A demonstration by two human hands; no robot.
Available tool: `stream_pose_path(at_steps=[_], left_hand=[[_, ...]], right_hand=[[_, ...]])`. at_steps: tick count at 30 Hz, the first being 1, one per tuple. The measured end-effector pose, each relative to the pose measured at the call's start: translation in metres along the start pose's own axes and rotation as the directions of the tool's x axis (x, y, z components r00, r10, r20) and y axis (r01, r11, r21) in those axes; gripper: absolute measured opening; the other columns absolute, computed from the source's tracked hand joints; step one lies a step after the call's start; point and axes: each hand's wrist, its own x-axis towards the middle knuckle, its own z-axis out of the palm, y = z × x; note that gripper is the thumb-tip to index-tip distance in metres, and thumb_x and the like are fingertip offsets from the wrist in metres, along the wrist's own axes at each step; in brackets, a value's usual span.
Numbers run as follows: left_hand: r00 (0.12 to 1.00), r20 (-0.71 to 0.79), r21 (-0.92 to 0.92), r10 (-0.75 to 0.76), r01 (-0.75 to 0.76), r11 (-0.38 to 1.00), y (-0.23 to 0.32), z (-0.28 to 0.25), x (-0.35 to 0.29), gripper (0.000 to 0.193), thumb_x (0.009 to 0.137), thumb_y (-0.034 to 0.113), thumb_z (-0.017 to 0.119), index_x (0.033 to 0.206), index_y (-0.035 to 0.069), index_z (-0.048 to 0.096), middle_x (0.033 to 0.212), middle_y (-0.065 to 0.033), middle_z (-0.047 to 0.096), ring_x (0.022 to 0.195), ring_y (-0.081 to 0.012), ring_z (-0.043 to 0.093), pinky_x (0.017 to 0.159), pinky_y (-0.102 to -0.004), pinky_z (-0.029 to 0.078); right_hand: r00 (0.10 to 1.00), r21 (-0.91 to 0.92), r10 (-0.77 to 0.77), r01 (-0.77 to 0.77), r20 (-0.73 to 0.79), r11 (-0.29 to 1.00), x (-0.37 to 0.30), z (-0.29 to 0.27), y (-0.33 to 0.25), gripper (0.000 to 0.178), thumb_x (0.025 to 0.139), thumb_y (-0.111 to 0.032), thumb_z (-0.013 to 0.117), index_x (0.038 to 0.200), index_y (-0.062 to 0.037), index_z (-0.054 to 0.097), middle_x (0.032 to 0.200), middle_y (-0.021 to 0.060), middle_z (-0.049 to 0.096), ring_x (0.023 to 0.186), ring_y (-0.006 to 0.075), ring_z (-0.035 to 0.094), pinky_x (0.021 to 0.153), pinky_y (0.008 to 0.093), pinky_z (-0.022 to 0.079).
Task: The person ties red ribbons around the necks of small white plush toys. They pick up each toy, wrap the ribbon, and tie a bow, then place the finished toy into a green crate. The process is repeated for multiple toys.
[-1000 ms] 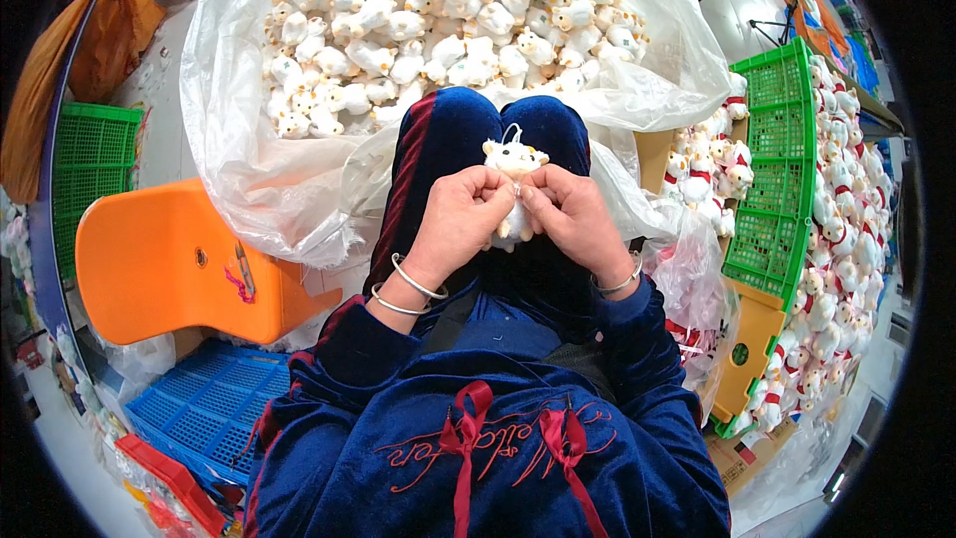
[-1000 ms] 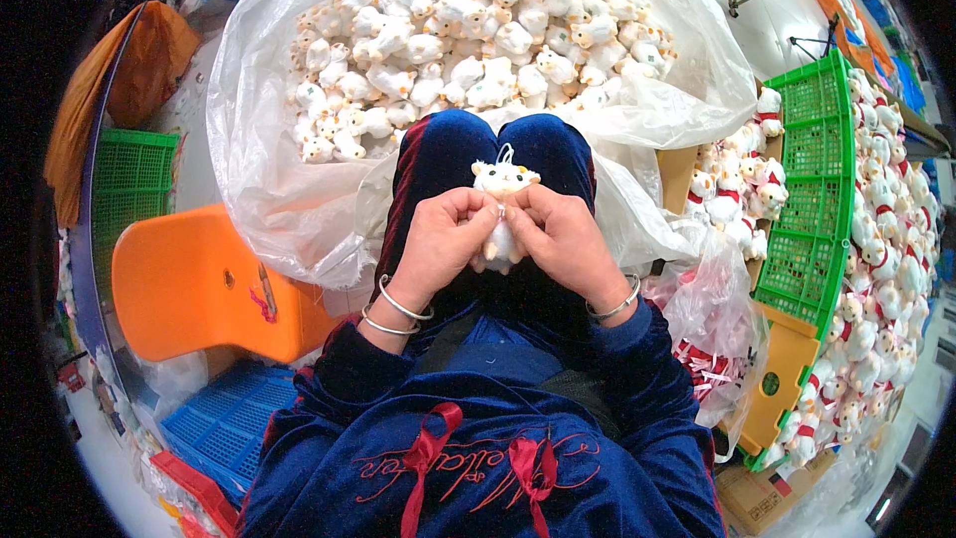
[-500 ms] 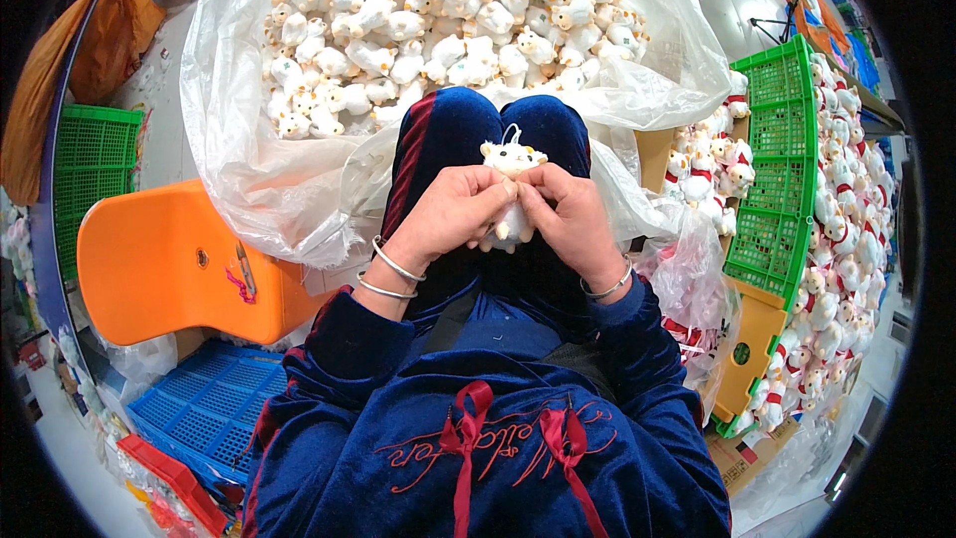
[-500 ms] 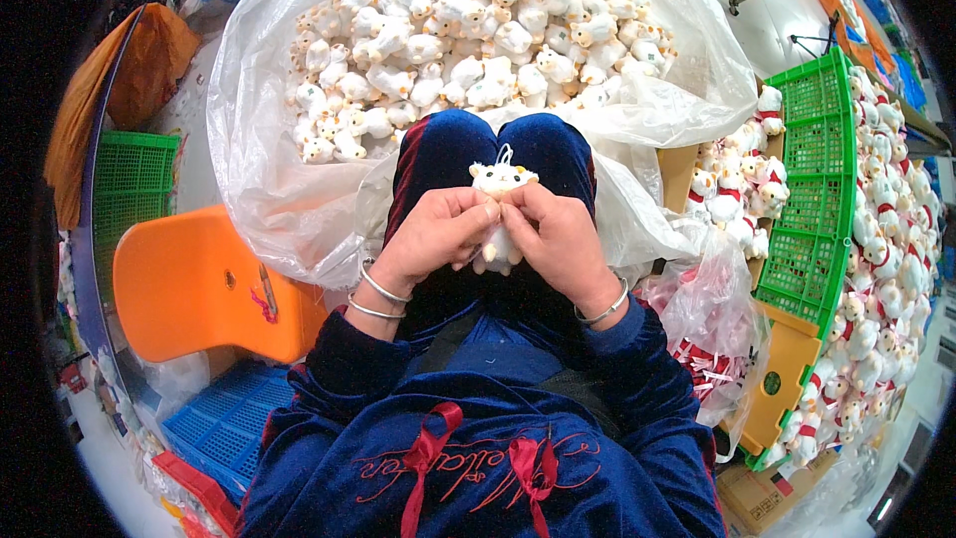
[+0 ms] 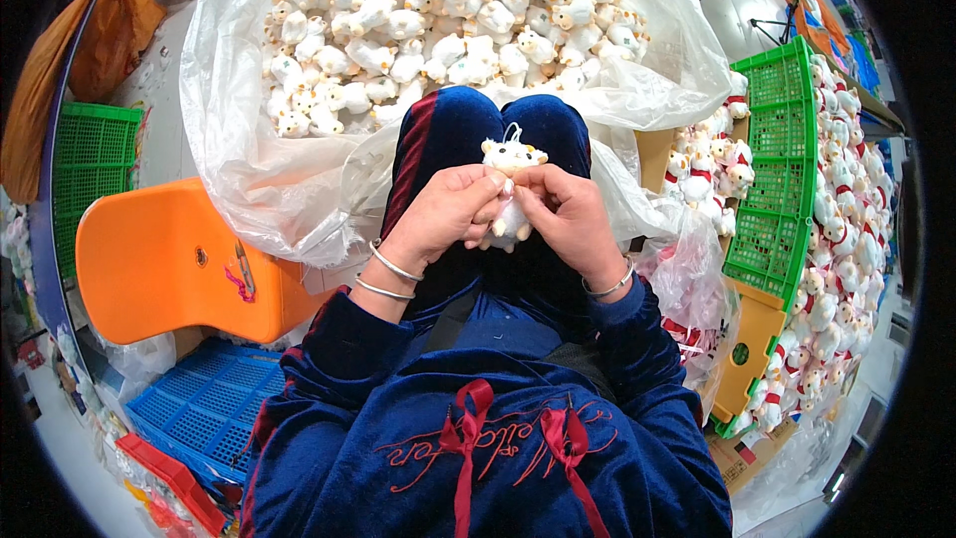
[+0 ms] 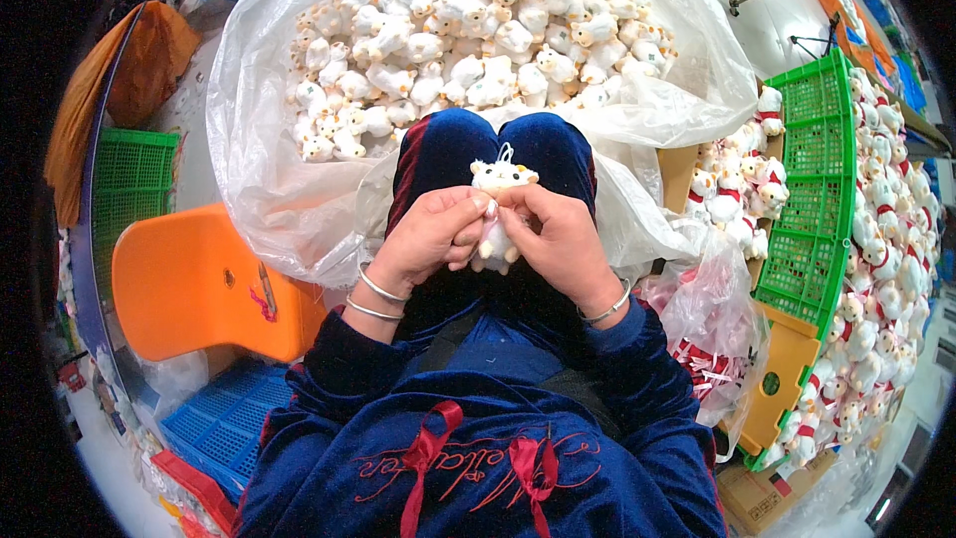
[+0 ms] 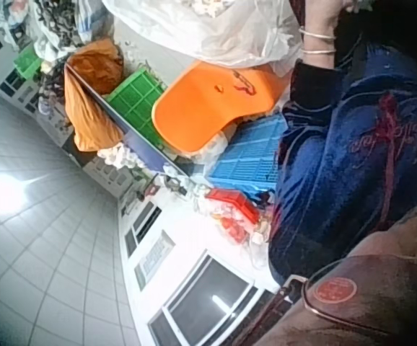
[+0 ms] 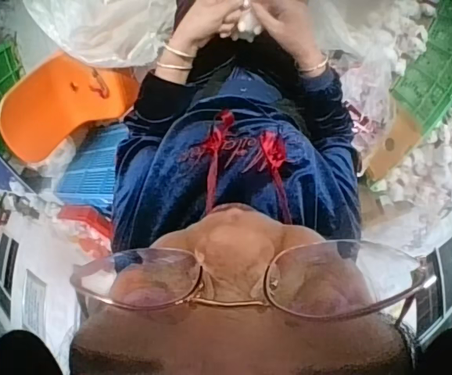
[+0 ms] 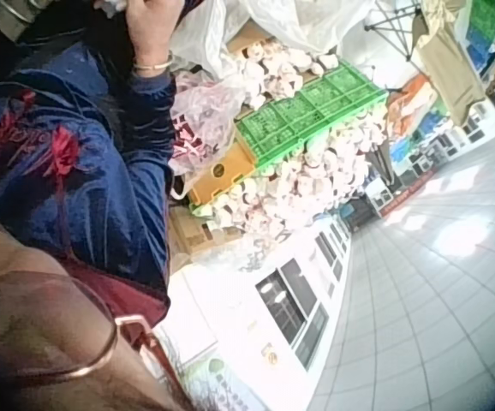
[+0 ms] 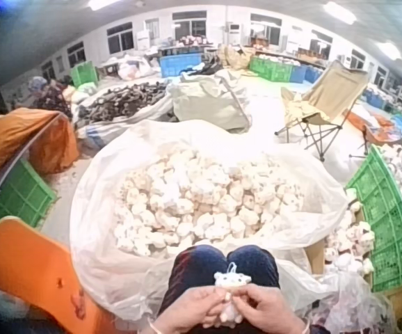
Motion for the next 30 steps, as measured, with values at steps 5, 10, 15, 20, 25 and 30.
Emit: stream_pose_path(at_steps=[5, 10, 15, 20, 25, 30], left_hand=[[1.000, 0.012, 0.017, 0.013, -0.014, 1.000, -0.003, -0.005, 0.002, 0.023, 0.106, 0.025, 0.054, 0.095, 0.007, 0.060, 0.061, 0.0076, 0.043, 0.045, -0.0027, 0.033, 0.040, -0.0207, 0.030], [1.000, 0.005, 0.061, 0.013, -0.014, 0.998, -0.004, -0.004, 0.002, 0.023, 0.105, 0.027, 0.055, 0.095, 0.007, 0.061, 0.062, 0.0073, 0.044, 0.045, -0.0031, 0.034, 0.040, -0.0204, 0.030], [1.000, 0.011, 0.091, 0.008, -0.009, 0.996, -0.003, -0.006, 0.003, 0.022, 0.105, 0.026, 0.056, 0.095, 0.007, 0.062, 0.063, 0.0072, 0.046, 0.046, -0.0027, 0.036, 0.041, -0.0197, 0.031], [0.993, -0.086, 0.234, 0.080, -0.058, 0.971, -0.003, 0.000, 0.001, 0.021, 0.103, 0.025, 0.058, 0.097, 0.005, 0.064, 0.064, 0.0065, 0.050, 0.047, -0.0026, 0.039, 0.042, -0.0196, 0.033], [0.918, -0.211, 0.391, 0.336, -0.236, 0.890, -0.004, 0.008, -0.004, 0.016, 0.098, 0.018, 0.063, 0.103, 0.003, 0.066, 0.070, 0.0046, 0.055, 0.051, -0.0024, 0.044, 0.046, -0.0193, 0.038], [0.803, -0.069, 0.702, 0.593, -0.383, 0.600, -0.006, 0.012, -0.009, 0.012, 0.089, 0.005, 0.070, 0.096, 0.000, 0.064, 0.080, -0.0031, 0.059, 0.059, -0.0073, 0.055, 0.058, -0.0230, 0.047]], right_hand=[[0.994, -0.061, -0.100, 0.097, -0.034, 0.993, 0.003, 0.001, -0.003, 0.013, 0.091, -0.009, 0.071, 0.099, 0.0013, 0.072, 0.085, 0.0139, 0.073, 0.073, 0.0197, 0.072, 0.067, 0.0305, 0.055], [0.998, -0.095, -0.055, 0.052, -0.032, 0.994, 0.003, 0.001, -0.007, 0.014, 0.091, -0.010, 0.070, 0.099, 0.0014, 0.072, 0.086, 0.0164, 0.073, 0.075, 0.0225, 0.073, 0.068, 0.0311, 0.056], [0.988, 0.191, 0.131, -0.145, 0.084, 0.971, 0.003, 0.002, 0.000, 0.019, 0.095, -0.013, 0.068, 0.102, 0.0044, 0.071, 0.083, 0.0075, 0.073, 0.073, 0.0115, 0.068, 0.065, 0.0263, 0.053], [0.923, 0.351, 0.267, -0.356, 0.277, 0.866, 0.009, -0.011, -0.005, 0.023, 0.099, -0.016, 0.065, 0.105, 0.0055, 0.071, 0.083, 0.0005, 0.070, 0.071, 0.0031, 0.060, 0.060, 0.0202, 0.046], [0.908, 0.363, 0.330, -0.408, 0.259, 0.838, 0.010, -0.010, 0.000, 0.026, 0.098, -0.020, 0.068, 0.106, 0.0044, 0.072, 0.083, 0.0000, 0.070, 0.067, 0.0023, 0.057, 0.056, 0.0189, 0.043], [0.901, 0.368, 0.364, -0.429, 0.236, 0.825, 0.010, -0.009, -0.005, 0.025, 0.097, -0.021, 0.068, 0.102, 0.0028, 0.073, 0.076, -0.0013, 0.066, 0.061, 0.0024, 0.053, 0.051, 0.0186, 0.040]])
